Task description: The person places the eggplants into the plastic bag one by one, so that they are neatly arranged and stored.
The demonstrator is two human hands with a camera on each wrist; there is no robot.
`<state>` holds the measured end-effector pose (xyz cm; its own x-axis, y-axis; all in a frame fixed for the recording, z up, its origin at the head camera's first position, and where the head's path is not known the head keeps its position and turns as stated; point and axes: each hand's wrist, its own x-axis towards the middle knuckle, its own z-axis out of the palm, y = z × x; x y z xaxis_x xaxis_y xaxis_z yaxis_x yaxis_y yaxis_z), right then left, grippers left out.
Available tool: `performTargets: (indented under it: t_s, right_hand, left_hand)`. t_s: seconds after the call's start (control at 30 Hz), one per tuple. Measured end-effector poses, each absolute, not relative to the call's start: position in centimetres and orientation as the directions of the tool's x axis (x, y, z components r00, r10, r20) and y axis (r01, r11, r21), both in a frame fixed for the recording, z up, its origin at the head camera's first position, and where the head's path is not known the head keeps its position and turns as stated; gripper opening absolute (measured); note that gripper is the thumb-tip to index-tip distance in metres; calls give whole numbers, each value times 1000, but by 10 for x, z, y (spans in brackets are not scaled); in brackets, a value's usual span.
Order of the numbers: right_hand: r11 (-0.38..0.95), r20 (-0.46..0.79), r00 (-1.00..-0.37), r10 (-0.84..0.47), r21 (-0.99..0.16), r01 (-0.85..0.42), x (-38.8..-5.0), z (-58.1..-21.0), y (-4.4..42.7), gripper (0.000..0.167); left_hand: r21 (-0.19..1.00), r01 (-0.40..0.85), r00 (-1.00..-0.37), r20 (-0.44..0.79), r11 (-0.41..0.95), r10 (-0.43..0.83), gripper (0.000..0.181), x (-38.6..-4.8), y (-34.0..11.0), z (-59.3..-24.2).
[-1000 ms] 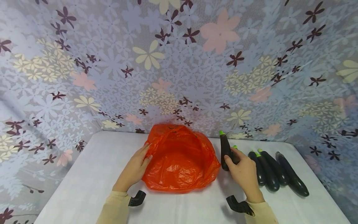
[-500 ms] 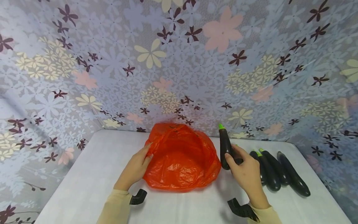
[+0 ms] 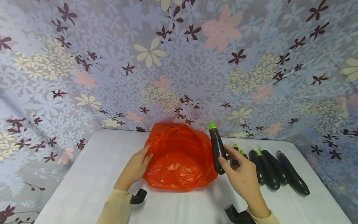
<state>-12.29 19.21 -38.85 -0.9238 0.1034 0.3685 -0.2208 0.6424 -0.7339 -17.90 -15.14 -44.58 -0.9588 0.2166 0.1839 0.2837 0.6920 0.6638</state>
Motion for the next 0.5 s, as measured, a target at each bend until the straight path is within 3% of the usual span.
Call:
performTargets:
  t_s: [0.5]
  right_hand:
    - [578,325,-946,9,-774,-260,-107,-388,161,41]
  left_hand:
    - [672,301,-954,213,676,213,50,-180,-154,-448]
